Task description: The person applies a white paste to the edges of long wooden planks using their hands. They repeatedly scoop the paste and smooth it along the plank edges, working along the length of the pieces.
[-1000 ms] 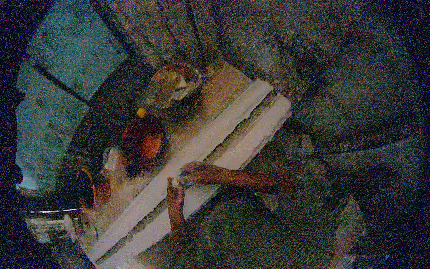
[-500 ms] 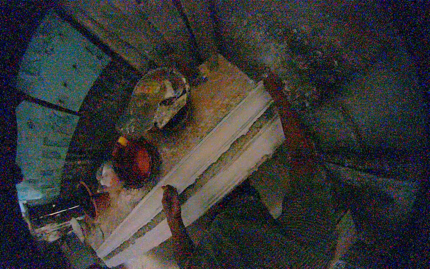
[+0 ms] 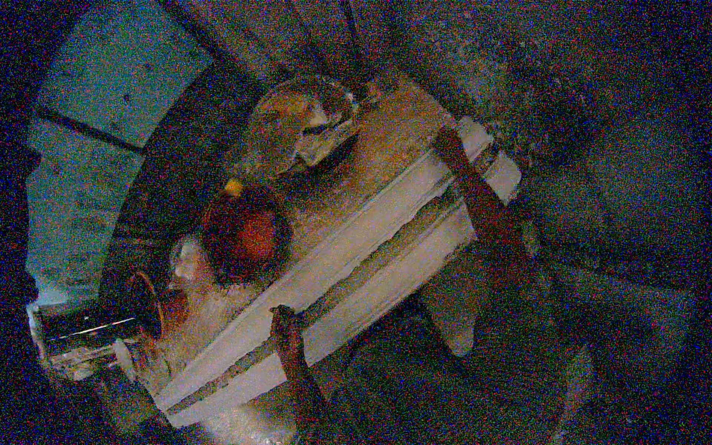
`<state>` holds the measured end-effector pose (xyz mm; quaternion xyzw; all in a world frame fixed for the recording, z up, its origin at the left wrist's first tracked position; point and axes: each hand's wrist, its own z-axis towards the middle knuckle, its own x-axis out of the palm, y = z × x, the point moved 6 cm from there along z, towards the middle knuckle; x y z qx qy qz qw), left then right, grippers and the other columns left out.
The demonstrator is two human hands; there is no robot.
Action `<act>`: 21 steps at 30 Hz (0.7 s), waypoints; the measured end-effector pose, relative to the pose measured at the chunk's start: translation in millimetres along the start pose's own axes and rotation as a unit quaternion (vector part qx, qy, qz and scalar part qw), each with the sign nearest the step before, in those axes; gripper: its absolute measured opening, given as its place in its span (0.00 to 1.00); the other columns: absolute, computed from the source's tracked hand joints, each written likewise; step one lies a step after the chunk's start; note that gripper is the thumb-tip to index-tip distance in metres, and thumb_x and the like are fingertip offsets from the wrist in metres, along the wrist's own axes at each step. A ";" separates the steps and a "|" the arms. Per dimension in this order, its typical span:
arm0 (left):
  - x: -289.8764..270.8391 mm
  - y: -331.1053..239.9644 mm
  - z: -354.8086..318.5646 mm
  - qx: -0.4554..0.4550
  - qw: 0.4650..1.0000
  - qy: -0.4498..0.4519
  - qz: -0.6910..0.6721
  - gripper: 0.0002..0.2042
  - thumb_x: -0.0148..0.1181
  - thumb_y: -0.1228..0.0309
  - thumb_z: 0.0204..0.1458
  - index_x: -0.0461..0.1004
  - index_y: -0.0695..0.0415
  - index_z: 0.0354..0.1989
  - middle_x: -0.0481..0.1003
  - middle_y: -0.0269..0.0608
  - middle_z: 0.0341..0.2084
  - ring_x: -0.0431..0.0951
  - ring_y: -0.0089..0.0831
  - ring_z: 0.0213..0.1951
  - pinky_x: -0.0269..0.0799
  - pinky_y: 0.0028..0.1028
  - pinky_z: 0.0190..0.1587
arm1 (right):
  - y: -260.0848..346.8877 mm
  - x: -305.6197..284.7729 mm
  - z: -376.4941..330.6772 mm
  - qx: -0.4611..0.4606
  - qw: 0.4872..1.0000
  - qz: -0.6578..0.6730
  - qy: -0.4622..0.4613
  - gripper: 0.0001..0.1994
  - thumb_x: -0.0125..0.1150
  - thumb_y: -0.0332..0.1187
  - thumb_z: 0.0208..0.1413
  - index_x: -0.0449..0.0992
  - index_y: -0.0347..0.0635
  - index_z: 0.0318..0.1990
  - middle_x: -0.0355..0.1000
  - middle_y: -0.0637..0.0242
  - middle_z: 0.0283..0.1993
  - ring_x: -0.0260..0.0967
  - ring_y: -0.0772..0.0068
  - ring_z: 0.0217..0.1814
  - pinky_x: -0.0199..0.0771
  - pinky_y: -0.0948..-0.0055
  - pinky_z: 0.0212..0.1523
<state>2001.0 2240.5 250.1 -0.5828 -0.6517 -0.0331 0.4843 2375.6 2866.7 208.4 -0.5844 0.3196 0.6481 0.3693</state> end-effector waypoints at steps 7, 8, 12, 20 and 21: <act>-86.3 -52.5 -14.8 -0.080 0.975 -0.026 -0.206 0.14 0.60 0.85 0.54 0.68 0.63 0.48 0.75 0.42 0.38 0.77 0.34 0.44 0.78 0.30 0.51 | 207.7 26.7 -87.3 -0.131 0.866 -0.375 -0.303 0.16 0.64 0.34 0.48 0.74 0.29 0.40 0.72 0.43 0.44 0.71 0.42 0.47 0.72 0.48 0.49; -94.6 -66.7 -25.9 -0.097 0.964 0.000 -0.246 0.14 0.61 0.85 0.54 0.68 0.63 0.48 0.75 0.43 0.39 0.77 0.34 0.44 0.78 0.30 0.51 | 226.0 34.0 -91.5 -0.107 0.951 -0.198 -0.210 0.15 0.63 0.33 0.49 0.74 0.29 0.40 0.72 0.44 0.43 0.71 0.42 0.47 0.73 0.49 0.48; -132.2 -123.7 -66.9 -0.040 0.975 0.000 -0.217 0.17 0.51 0.79 0.63 0.67 0.64 0.60 0.72 0.51 0.54 0.73 0.39 0.54 0.69 0.34 0.61 | 355.0 36.9 -134.9 -0.170 0.972 0.127 -0.104 0.12 0.57 0.32 0.51 0.74 0.29 0.37 0.74 0.46 0.39 0.72 0.41 0.46 0.74 0.49 0.45; -153.7 -178.4 -85.8 0.206 0.903 -0.022 0.376 0.20 0.63 0.70 0.57 0.69 0.63 0.56 0.73 0.51 0.53 0.73 0.40 0.56 0.68 0.38 0.62 | 645.6 21.9 -208.1 -0.205 0.930 0.284 -0.108 0.14 0.54 0.37 0.54 0.77 0.41 0.44 0.76 0.51 0.42 0.72 0.49 0.44 0.69 0.46 0.53; -150.4 -179.4 -83.6 0.219 0.900 -0.010 0.376 0.20 0.64 0.68 0.56 0.69 0.63 0.55 0.74 0.50 0.52 0.73 0.41 0.55 0.68 0.39 0.62 | 656.4 23.6 -208.3 -0.191 0.931 0.305 -0.061 0.16 0.57 0.39 0.54 0.77 0.40 0.46 0.75 0.50 0.43 0.72 0.48 0.45 0.69 0.47 0.53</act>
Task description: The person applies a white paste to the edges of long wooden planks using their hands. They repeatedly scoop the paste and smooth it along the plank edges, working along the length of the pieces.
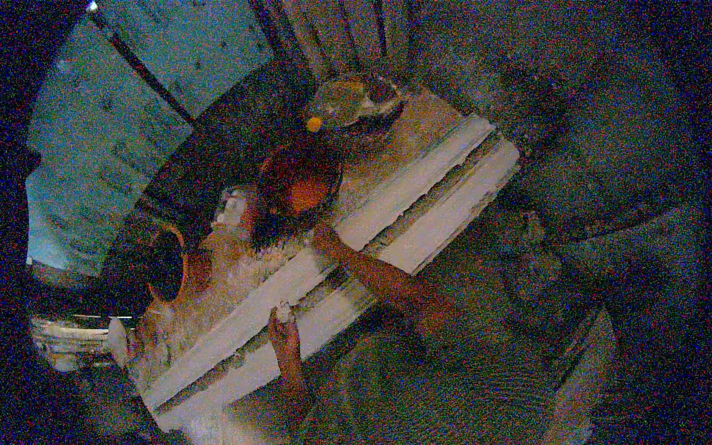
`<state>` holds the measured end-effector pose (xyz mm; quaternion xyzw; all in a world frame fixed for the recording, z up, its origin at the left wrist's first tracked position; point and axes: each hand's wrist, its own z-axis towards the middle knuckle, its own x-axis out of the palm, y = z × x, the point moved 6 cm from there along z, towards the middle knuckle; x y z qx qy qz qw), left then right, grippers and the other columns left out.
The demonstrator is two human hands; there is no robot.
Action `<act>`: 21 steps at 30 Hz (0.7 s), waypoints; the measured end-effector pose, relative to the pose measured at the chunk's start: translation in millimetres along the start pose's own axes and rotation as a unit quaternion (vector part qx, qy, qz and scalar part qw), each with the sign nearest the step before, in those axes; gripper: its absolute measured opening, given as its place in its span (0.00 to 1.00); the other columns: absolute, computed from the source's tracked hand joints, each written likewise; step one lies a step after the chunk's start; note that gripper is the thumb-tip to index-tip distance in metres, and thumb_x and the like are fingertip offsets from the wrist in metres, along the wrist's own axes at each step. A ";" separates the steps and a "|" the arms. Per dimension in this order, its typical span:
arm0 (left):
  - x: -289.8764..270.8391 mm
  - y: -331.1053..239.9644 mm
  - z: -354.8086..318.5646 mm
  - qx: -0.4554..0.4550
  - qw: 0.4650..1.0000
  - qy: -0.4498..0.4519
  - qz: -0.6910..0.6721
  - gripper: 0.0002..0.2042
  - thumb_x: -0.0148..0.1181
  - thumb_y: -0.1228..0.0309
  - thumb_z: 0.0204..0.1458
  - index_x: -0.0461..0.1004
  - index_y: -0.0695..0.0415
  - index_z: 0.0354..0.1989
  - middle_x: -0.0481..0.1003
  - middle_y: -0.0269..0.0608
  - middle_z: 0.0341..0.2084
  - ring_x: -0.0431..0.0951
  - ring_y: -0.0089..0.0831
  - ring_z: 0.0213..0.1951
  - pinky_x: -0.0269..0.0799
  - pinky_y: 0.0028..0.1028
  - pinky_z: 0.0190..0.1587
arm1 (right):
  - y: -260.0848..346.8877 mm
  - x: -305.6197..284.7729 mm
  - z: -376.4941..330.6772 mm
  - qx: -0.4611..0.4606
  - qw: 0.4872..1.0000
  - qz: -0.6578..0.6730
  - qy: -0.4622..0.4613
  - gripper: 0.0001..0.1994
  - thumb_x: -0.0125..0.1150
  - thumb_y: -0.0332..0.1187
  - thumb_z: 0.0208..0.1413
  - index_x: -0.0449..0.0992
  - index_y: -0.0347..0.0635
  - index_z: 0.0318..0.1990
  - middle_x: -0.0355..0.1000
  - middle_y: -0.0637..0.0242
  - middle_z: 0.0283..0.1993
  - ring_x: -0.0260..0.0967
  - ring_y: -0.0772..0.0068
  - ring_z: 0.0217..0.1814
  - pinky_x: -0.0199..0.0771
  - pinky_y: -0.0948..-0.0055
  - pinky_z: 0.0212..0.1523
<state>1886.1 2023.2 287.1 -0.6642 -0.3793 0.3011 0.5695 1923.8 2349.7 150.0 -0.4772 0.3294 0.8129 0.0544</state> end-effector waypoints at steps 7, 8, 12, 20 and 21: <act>82.4 -5.5 11.8 -0.348 0.807 0.029 -0.476 0.35 0.64 0.48 0.53 0.65 0.57 0.64 0.69 0.47 0.60 0.68 0.47 0.62 0.57 0.56 0.67 | 115.0 -95.8 -28.8 -0.106 0.975 0.111 0.162 0.27 0.66 0.44 0.50 0.72 0.42 0.57 0.72 0.47 0.50 0.71 0.46 0.53 0.71 0.53 0.57; 102.4 -16.3 14.3 -0.365 0.768 0.079 -0.520 0.36 0.64 0.46 0.53 0.64 0.56 0.64 0.68 0.46 0.61 0.67 0.47 0.63 0.56 0.57 0.67 | 134.3 -125.8 -33.8 -0.163 0.969 0.100 0.155 0.27 0.65 0.42 0.51 0.71 0.44 0.58 0.71 0.47 0.52 0.71 0.46 0.53 0.70 0.54 0.59; 137.6 -37.2 13.4 -0.187 0.945 0.140 -0.227 0.37 0.62 0.52 0.57 0.57 0.56 0.70 0.64 0.47 0.65 0.64 0.44 0.65 0.59 0.50 0.67 | 146.3 -230.0 -56.1 -0.210 0.960 0.110 0.146 0.26 0.61 0.33 0.54 0.70 0.51 0.62 0.69 0.50 0.55 0.70 0.46 0.56 0.68 0.54 0.61; 184.7 -47.3 22.0 -0.017 0.995 0.039 0.092 0.27 0.62 0.68 0.60 0.63 0.57 0.66 0.76 0.41 0.49 0.76 0.32 0.46 0.73 0.32 0.51 | -87.2 -289.6 -41.1 -0.130 0.987 0.051 0.084 0.23 0.57 0.32 0.55 0.71 0.50 0.61 0.70 0.51 0.54 0.70 0.45 0.55 0.71 0.52 0.58; 180.3 -50.1 31.4 -0.055 0.996 -0.025 -0.062 0.23 0.61 0.64 0.60 0.67 0.56 0.62 0.76 0.40 0.43 0.75 0.32 0.43 0.74 0.32 0.49 | -144.9 -298.5 -35.4 -0.086 0.993 0.026 0.071 0.23 0.57 0.33 0.56 0.71 0.50 0.60 0.70 0.51 0.53 0.70 0.45 0.55 0.71 0.52 0.57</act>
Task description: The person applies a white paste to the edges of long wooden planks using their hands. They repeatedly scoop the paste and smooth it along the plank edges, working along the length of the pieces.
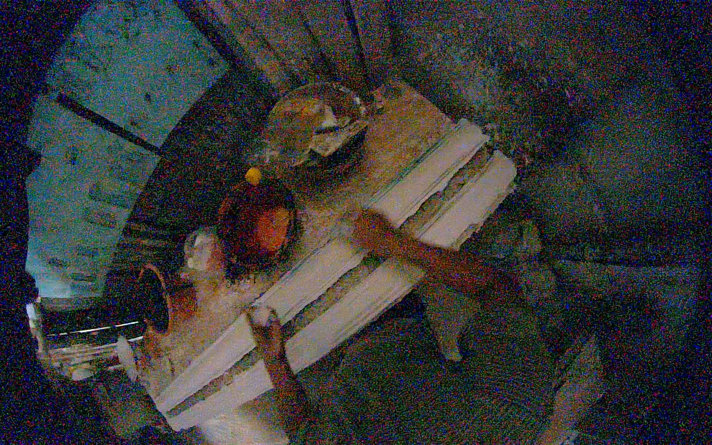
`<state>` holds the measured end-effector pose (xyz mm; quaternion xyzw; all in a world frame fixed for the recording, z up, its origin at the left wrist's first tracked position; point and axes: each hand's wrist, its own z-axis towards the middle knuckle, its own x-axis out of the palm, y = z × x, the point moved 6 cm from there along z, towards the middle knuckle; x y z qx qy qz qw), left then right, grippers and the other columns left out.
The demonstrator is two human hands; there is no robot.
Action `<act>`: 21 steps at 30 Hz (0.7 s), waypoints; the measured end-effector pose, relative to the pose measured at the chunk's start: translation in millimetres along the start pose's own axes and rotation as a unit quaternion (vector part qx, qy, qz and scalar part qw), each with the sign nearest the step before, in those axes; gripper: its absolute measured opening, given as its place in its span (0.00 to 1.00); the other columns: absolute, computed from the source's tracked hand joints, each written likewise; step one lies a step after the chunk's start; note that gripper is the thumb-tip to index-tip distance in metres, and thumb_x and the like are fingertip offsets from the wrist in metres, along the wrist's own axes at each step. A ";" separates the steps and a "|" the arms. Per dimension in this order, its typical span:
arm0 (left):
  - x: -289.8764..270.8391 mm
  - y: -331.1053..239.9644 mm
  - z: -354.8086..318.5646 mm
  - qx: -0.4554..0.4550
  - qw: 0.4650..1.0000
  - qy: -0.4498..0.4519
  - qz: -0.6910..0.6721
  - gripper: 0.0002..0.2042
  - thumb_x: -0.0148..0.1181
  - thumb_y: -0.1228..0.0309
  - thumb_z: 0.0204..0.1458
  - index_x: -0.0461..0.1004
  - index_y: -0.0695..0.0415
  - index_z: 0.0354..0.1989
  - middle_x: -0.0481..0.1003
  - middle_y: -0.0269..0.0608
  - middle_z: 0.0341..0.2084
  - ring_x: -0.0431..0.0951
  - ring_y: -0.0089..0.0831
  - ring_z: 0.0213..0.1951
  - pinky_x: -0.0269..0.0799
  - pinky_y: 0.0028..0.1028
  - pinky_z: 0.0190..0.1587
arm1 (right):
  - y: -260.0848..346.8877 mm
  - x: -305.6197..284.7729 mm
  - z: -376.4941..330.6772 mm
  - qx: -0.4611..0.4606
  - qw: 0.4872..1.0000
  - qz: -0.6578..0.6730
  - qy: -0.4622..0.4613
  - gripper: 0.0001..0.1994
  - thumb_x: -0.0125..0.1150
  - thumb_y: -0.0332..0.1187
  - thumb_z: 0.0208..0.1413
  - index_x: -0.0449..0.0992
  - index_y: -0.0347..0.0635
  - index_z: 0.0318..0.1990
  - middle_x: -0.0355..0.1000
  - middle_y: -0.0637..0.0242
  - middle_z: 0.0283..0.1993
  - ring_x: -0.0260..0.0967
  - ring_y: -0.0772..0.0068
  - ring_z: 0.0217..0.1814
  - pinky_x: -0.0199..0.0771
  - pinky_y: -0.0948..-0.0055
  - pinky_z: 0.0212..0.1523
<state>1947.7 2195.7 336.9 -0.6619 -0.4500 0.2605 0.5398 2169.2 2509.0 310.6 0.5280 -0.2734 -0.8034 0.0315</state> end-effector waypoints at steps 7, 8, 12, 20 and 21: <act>0.7 -37.0 -15.6 -0.089 0.822 0.038 -0.562 0.18 0.58 0.55 0.62 0.76 0.53 0.53 0.75 0.34 0.28 0.72 0.26 0.32 0.74 0.28 0.46 | -410.3 -142.1 -52.2 0.264 0.915 -0.289 -0.102 0.20 0.57 0.36 0.57 0.72 0.46 0.58 0.73 0.52 0.50 0.71 0.46 0.52 0.72 0.51 0.55; -11.5 -34.7 -27.3 -0.084 0.833 -0.006 -0.546 0.18 0.58 0.54 0.62 0.76 0.53 0.53 0.75 0.33 0.27 0.72 0.25 0.30 0.75 0.27 0.40 | -446.2 -152.2 -61.4 0.279 0.901 -0.316 -0.101 0.20 0.57 0.37 0.57 0.72 0.45 0.57 0.73 0.52 0.49 0.71 0.46 0.52 0.72 0.50 0.54; -44.1 -12.9 -43.2 -0.092 0.799 -0.106 -0.585 0.20 0.53 0.51 0.64 0.76 0.55 0.48 0.73 0.32 0.25 0.71 0.23 0.24 0.74 0.25 0.28 | -516.8 -163.0 -87.6 0.308 0.872 -0.368 -0.099 0.20 0.57 0.39 0.58 0.73 0.43 0.56 0.74 0.52 0.48 0.72 0.46 0.51 0.72 0.49 0.53; -100.7 5.3 -55.3 -0.161 0.769 -0.055 -0.616 0.17 0.53 0.53 0.64 0.74 0.56 0.37 0.75 0.35 0.27 0.72 0.24 0.24 0.75 0.26 0.27 | -294.2 -42.0 -45.3 0.196 0.933 -0.295 -0.064 0.13 0.57 0.36 0.56 0.79 0.42 0.45 0.78 0.52 0.41 0.76 0.46 0.43 0.77 0.49 0.42; -110.1 5.2 -62.0 -0.162 0.771 -0.030 -0.615 0.17 0.54 0.54 0.64 0.74 0.57 0.38 0.76 0.36 0.28 0.74 0.25 0.25 0.76 0.26 0.27 | -250.0 -8.1 -34.9 0.295 0.928 -0.225 0.030 0.12 0.56 0.35 0.56 0.80 0.42 0.43 0.78 0.50 0.41 0.76 0.45 0.41 0.78 0.49 0.40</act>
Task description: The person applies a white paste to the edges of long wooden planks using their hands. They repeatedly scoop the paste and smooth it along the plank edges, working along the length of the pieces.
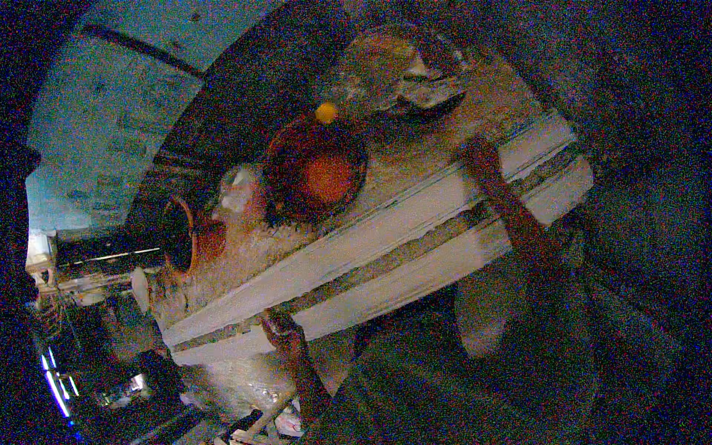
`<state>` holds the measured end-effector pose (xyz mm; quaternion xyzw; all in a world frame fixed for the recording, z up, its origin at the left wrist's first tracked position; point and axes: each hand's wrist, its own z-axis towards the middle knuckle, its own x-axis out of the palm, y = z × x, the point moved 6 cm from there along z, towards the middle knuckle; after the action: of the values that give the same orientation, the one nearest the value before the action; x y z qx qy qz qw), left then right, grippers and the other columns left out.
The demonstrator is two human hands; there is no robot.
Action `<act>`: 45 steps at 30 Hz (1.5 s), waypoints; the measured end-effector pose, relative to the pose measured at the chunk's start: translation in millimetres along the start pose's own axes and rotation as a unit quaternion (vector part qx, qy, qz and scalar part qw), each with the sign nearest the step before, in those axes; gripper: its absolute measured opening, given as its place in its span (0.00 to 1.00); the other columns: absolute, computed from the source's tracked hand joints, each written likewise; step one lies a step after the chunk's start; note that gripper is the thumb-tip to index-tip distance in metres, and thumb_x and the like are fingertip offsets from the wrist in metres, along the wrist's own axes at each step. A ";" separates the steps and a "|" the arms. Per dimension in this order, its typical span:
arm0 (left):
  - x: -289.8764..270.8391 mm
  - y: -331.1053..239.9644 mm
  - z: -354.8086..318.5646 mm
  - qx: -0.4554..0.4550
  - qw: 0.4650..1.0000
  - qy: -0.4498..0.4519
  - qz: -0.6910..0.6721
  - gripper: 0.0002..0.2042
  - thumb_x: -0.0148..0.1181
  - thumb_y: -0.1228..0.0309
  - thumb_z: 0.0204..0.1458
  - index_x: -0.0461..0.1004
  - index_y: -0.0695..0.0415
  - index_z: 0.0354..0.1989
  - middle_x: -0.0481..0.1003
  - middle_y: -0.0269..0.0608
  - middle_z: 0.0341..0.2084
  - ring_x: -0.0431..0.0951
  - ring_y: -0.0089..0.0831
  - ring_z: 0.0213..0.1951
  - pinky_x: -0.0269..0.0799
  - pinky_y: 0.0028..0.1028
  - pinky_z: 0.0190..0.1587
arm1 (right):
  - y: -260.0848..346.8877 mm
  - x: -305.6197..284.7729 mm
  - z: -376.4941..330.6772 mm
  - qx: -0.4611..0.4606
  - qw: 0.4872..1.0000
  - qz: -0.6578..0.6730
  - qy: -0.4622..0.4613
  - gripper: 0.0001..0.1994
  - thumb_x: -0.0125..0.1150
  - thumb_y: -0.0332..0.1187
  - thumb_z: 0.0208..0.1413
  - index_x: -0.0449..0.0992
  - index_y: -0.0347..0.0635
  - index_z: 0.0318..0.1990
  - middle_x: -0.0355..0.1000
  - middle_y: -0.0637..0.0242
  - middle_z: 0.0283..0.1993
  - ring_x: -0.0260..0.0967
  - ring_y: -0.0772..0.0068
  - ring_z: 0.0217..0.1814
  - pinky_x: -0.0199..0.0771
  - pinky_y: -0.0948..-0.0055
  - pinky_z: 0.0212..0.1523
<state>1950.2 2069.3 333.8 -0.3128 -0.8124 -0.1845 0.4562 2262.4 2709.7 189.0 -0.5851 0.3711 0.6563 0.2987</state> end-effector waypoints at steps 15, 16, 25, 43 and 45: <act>-58.3 -291.7 -75.9 0.176 0.866 -0.075 0.462 0.10 0.58 0.67 0.61 0.72 0.57 0.46 0.73 0.42 0.48 0.76 0.32 0.48 0.75 0.34 0.52 | 707.4 11.5 -219.0 -0.124 0.981 0.134 0.059 0.08 0.57 0.28 0.48 0.78 0.30 0.32 0.75 0.41 0.39 0.76 0.43 0.38 0.79 0.50 0.40; -59.7 -301.5 -77.0 0.157 0.894 -0.086 0.411 0.10 0.59 0.66 0.61 0.72 0.57 0.46 0.74 0.41 0.48 0.76 0.32 0.48 0.75 0.35 0.52 | 742.7 18.7 -225.5 -0.172 0.965 0.189 0.060 0.10 0.58 0.30 0.49 0.78 0.31 0.32 0.75 0.41 0.40 0.76 0.42 0.40 0.79 0.51 0.43; -42.2 -341.9 -37.4 0.067 0.979 0.018 0.194 0.20 0.61 0.57 0.59 0.72 0.58 0.52 0.76 0.42 0.49 0.75 0.38 0.52 0.73 0.39 0.57 | 826.6 -8.3 -253.8 -0.164 0.856 0.408 0.272 0.19 0.66 0.38 0.50 0.79 0.36 0.48 0.77 0.44 0.47 0.77 0.42 0.47 0.78 0.52 0.49; 32.7 -242.8 36.6 0.059 0.967 -0.052 0.244 0.17 0.58 0.62 0.63 0.70 0.52 0.59 0.77 0.37 0.44 0.75 0.34 0.48 0.70 0.39 0.61 | 453.0 -91.1 -220.3 0.114 0.946 0.297 0.056 0.21 0.70 0.39 0.45 0.78 0.35 0.43 0.74 0.41 0.49 0.72 0.40 0.52 0.71 0.52 0.57; 38.5 -241.6 26.6 0.049 0.972 -0.073 0.216 0.18 0.59 0.57 0.62 0.72 0.51 0.56 0.76 0.34 0.37 0.76 0.32 0.42 0.71 0.40 0.58 | 405.9 -87.4 -192.2 0.085 0.957 0.272 0.061 0.21 0.70 0.41 0.47 0.77 0.32 0.41 0.75 0.41 0.45 0.74 0.38 0.47 0.72 0.48 0.54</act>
<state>1755.2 1920.0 349.6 -0.4711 -0.7647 -0.0182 0.4393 2044.0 2330.9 323.7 -0.4734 0.5878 0.6420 0.1348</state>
